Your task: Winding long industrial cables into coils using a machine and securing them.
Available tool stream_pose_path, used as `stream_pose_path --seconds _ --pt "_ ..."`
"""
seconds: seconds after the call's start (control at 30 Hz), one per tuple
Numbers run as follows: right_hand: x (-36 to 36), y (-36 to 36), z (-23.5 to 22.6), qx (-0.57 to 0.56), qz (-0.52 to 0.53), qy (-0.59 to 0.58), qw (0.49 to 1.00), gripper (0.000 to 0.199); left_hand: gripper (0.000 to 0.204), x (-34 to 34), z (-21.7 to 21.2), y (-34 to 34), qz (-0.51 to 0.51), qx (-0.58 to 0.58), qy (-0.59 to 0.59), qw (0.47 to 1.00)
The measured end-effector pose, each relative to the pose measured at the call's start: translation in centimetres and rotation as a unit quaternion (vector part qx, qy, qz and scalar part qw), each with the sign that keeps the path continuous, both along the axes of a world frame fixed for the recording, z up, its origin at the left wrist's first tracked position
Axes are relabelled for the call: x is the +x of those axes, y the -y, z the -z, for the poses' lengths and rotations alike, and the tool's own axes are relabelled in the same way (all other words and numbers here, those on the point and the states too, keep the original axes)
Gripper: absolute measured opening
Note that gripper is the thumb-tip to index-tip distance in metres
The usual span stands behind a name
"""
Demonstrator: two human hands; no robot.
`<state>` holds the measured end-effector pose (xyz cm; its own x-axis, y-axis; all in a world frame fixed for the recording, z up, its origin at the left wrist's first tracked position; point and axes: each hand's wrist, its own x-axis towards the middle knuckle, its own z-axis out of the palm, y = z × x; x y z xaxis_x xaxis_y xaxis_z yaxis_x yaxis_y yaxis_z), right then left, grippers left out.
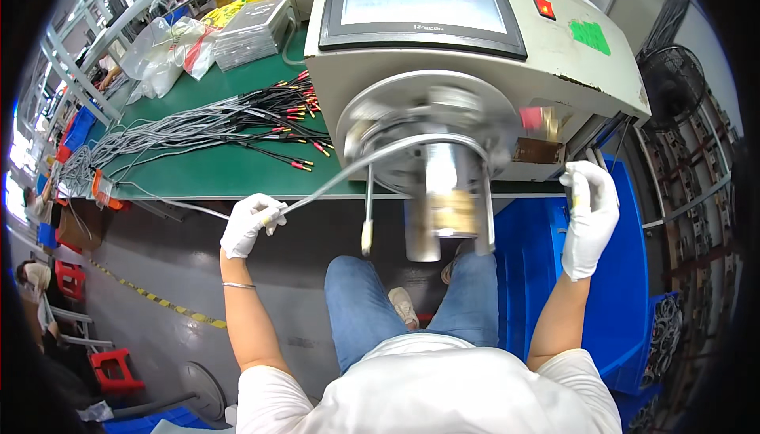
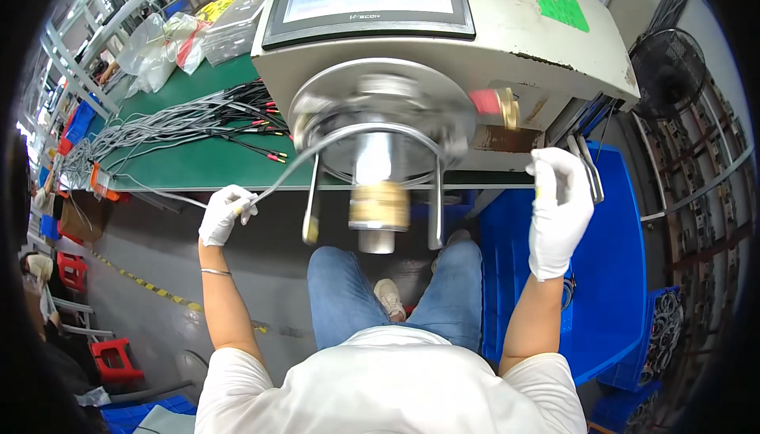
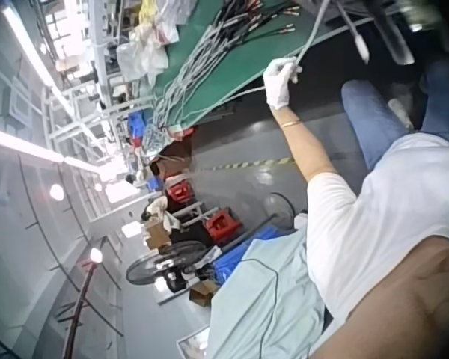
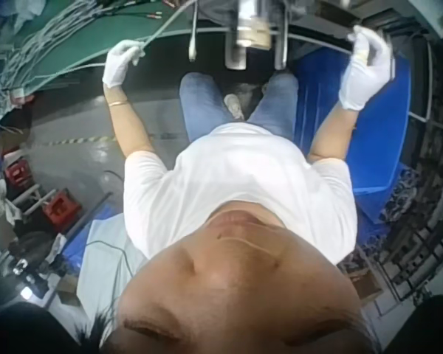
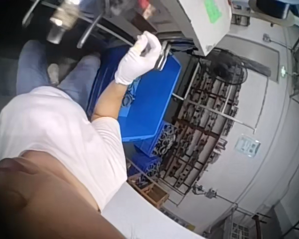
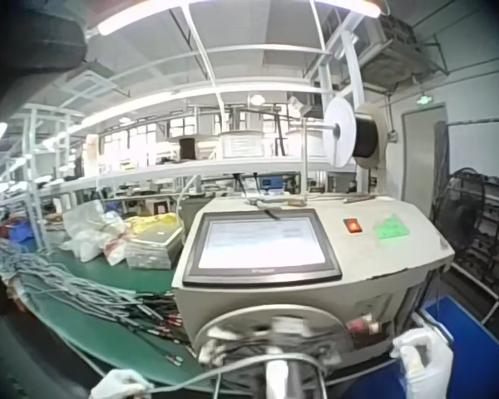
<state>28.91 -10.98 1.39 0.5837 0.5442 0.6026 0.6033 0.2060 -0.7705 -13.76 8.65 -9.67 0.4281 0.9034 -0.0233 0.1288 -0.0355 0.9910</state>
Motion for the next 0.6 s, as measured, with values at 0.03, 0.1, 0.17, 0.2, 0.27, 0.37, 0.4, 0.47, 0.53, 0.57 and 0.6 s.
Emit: stream_pose_path --seconds 0.03,0.1,0.17,0.2,0.27,0.37,0.4,0.47,0.53,0.57,0.6 --pt "0.3 0.4 0.2 0.000 -0.006 -0.003 1.000 0.010 0.018 -0.1 0.1 0.1 -0.011 0.004 -0.002 1.000" --pt "1.0 1.1 0.6 -0.005 0.012 -0.023 1.000 0.011 0.022 -0.2 0.4 0.3 -0.025 -0.019 -0.031 0.999" --pt "1.4 1.5 1.1 -0.006 0.021 -0.016 1.000 0.011 0.024 -0.4 0.6 0.3 -0.032 -0.030 -0.046 0.998" --pt "1.6 1.7 1.4 -0.013 0.023 -0.025 0.999 0.010 0.026 -0.4 0.6 0.2 -0.032 -0.030 -0.039 0.998" --pt "1.8 2.0 1.9 -0.032 0.039 -0.043 0.998 0.009 0.029 -0.5 0.6 0.2 -0.029 -0.037 -0.030 0.998" --pt "2.0 2.3 2.3 -0.025 0.038 -0.055 0.997 0.011 0.031 -0.2 0.4 0.0 -0.004 -0.004 -0.026 1.000" --pt "2.0 2.4 2.3 -0.028 0.046 -0.064 0.996 0.012 0.031 0.0 0.3 0.0 0.012 0.008 -0.022 1.000" --pt "2.2 2.5 2.3 -0.023 0.043 -0.059 0.997 0.011 0.033 0.3 0.0 0.1 0.014 0.011 -0.040 0.999" --pt "2.3 2.6 2.3 -0.019 0.051 -0.055 0.997 0.009 0.036 0.6 -0.4 0.2 0.024 0.020 -0.063 0.998" --pt "2.4 2.7 2.2 -0.018 0.049 -0.056 0.997 0.009 0.036 0.7 -0.6 0.3 0.030 0.017 -0.067 0.997" --pt "2.5 2.7 2.2 -0.017 0.051 -0.055 0.997 0.009 0.035 0.8 -0.8 0.5 0.026 0.013 -0.075 0.997"
